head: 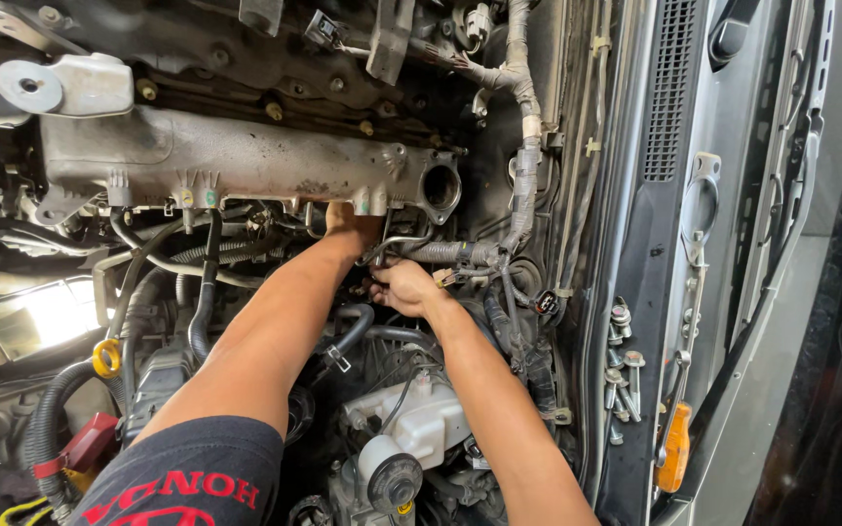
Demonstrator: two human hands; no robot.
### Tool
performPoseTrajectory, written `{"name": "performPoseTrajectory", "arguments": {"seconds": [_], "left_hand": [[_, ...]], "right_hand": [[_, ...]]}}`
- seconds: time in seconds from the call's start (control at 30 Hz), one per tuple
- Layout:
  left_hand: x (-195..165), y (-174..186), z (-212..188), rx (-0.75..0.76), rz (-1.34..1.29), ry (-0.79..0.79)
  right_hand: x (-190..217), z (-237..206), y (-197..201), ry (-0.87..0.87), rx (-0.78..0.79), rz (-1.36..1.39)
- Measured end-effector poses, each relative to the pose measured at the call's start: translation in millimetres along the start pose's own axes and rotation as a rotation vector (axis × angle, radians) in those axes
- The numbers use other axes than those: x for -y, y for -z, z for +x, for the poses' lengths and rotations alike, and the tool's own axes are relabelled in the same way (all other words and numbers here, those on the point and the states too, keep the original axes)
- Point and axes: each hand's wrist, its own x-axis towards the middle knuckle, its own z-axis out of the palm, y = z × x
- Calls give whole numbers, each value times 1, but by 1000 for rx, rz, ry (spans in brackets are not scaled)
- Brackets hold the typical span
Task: The person positions a metal intake manifold onto the engine block and secures it using a socket wrench and extension. They tighten multiple bolts along the manifold's mounting points to fasten it to the engine.
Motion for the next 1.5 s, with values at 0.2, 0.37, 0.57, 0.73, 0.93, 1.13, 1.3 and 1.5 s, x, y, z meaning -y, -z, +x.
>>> {"name": "performPoseTrajectory", "arguments": {"seconds": [0.2, 0.37, 0.57, 0.73, 0.93, 1.13, 1.3, 1.5], "left_hand": [[-2, -17, 6, 67, 209, 4], [-5, -24, 3, -17, 66, 30], [-4, -16, 1, 10, 61, 24], [-3, -17, 9, -22, 28, 56], [-3, -12, 1, 29, 326, 7], [-5, 1, -2, 63, 98, 39], [-5, -7, 5, 27, 120, 42], [-6, -10, 5, 49, -34, 52]], "right_hand": [[1, 3, -1, -36, -109, -202], [0, 4, -1, -20, -93, -244], [-3, 8, 6, -14, -18, -119], [-3, 10, 5, -13, -137, -284], [-5, 14, 10, -10, -83, -198], [-12, 19, 15, -4, -123, -236], [-15, 23, 16, 32, -128, -283], [-18, 23, 16, 28, -97, -102]]}}
